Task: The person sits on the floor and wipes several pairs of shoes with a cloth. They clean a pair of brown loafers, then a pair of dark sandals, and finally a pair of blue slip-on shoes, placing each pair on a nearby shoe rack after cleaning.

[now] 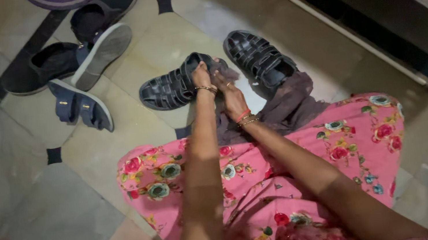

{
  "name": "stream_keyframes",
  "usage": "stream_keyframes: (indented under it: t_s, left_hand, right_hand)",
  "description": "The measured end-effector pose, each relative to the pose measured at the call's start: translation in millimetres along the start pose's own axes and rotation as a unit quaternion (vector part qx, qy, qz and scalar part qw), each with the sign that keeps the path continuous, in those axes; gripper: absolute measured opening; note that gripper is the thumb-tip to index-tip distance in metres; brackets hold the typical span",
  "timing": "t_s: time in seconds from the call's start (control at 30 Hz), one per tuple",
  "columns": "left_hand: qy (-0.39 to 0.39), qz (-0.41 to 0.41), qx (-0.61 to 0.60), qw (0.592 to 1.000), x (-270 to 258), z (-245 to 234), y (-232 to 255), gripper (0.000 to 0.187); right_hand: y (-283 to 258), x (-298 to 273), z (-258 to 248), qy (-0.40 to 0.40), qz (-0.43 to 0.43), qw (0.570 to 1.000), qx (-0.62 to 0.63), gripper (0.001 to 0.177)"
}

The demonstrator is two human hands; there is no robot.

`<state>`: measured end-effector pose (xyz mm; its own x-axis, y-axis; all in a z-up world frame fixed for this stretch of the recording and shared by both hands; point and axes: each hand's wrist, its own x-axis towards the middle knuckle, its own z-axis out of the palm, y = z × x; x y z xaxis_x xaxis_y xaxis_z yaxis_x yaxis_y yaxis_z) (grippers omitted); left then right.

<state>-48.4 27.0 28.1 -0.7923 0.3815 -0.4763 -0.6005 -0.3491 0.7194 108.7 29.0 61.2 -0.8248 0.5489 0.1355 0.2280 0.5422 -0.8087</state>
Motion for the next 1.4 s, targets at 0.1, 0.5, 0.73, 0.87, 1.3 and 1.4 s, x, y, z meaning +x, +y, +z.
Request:
stream_keyframes:
  t_s: [0.1,0.5,0.73,0.87,1.3,1.4]
  left_hand:
    - [0.006,-0.01,-0.052,0.999,-4,2,3,0.021]
    - [0.01,0.005,-0.015,1.0,12,-10,-9,0.026]
    - [0.052,-0.003,-0.001,0.999,9,-8,-8,0.027]
    - [0.061,0.021,0.06,0.996,3,0,-6,0.026]
    - [0.103,0.07,0.106,0.987,4,-1,-10,0.03]
    - [0.093,0.081,0.102,0.987,7,-5,-17,0.034]
  right_hand:
    - [-7,18,2,0.045,-0.032,0.998,0.005,0.074]
    - [13,113,16,0.037,-0.1,0.994,-0.035,0.058]
    - [5,67,9,0.055,-0.076,0.995,-0.034,0.063]
    - [-12,11,-2,0.076,-0.062,0.995,-0.026,0.067]
    - [21,63,26,0.131,-0.05,0.99,-0.02,0.067]
    - [29,85,20,0.098,-0.084,0.992,-0.014,0.054]
